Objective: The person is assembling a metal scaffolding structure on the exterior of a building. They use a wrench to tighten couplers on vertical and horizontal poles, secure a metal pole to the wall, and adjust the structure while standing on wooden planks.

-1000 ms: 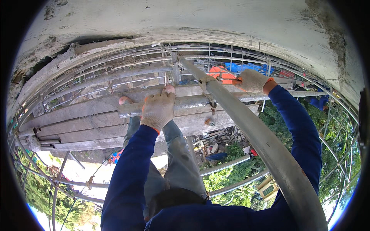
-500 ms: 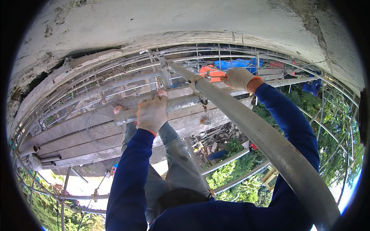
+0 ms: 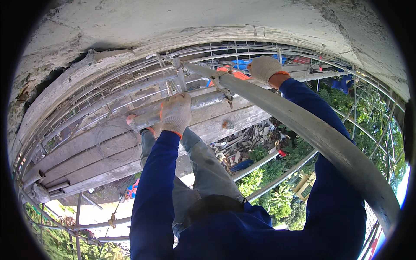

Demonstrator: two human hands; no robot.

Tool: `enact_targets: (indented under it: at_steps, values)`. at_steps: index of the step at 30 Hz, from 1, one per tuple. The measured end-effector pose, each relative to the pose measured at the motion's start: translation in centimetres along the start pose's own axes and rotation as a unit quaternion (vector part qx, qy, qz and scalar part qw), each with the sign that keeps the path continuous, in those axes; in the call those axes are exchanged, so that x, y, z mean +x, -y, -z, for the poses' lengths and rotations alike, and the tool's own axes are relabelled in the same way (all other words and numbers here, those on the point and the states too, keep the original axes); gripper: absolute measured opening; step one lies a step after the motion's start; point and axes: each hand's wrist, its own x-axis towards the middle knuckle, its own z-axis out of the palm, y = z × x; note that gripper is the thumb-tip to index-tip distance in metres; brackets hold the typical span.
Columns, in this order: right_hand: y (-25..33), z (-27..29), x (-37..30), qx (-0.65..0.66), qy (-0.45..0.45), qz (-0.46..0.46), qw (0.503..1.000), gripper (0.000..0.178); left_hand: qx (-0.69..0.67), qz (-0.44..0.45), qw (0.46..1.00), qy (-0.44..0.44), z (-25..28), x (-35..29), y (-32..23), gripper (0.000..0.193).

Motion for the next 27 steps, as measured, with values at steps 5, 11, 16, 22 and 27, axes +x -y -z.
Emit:
enact_targets:
  at_steps: [5, 11, 16, 22, 27]
  values:
    - [-2.7, -0.7, 2.1, -0.037, 0.001, 0.063, 0.997, 0.05, 0.011, 0.005, 1.0, -0.021, -0.6, 0.4, 0.3, 0.025]
    - [-3.7, -6.0, 2.6, 0.043, -0.036, 0.133, 0.99, 0.047, 0.001, 0.014, 1.0, -0.015, -0.9, 0.6, 0.2, 0.046]
    - [-3.3, -9.5, 6.1, 0.147, -0.047, 0.182, 0.971, 0.041, 0.023, 0.04, 0.999, 0.025, -0.9, 0.2, 0.0, 0.047]
    - [-2.5, -10.8, 8.5, 0.206, -0.054, 0.217, 0.953, 0.039, 0.032, 0.013, 0.999, -0.012, -1.0, 0.7, 0.1, 0.036]
    - [-4.1, -8.8, 6.9, 0.123, 0.013, 0.224, 0.967, 0.049, 0.042, 0.028, 0.998, 0.025, -0.7, 0.3, -0.4, 0.041]
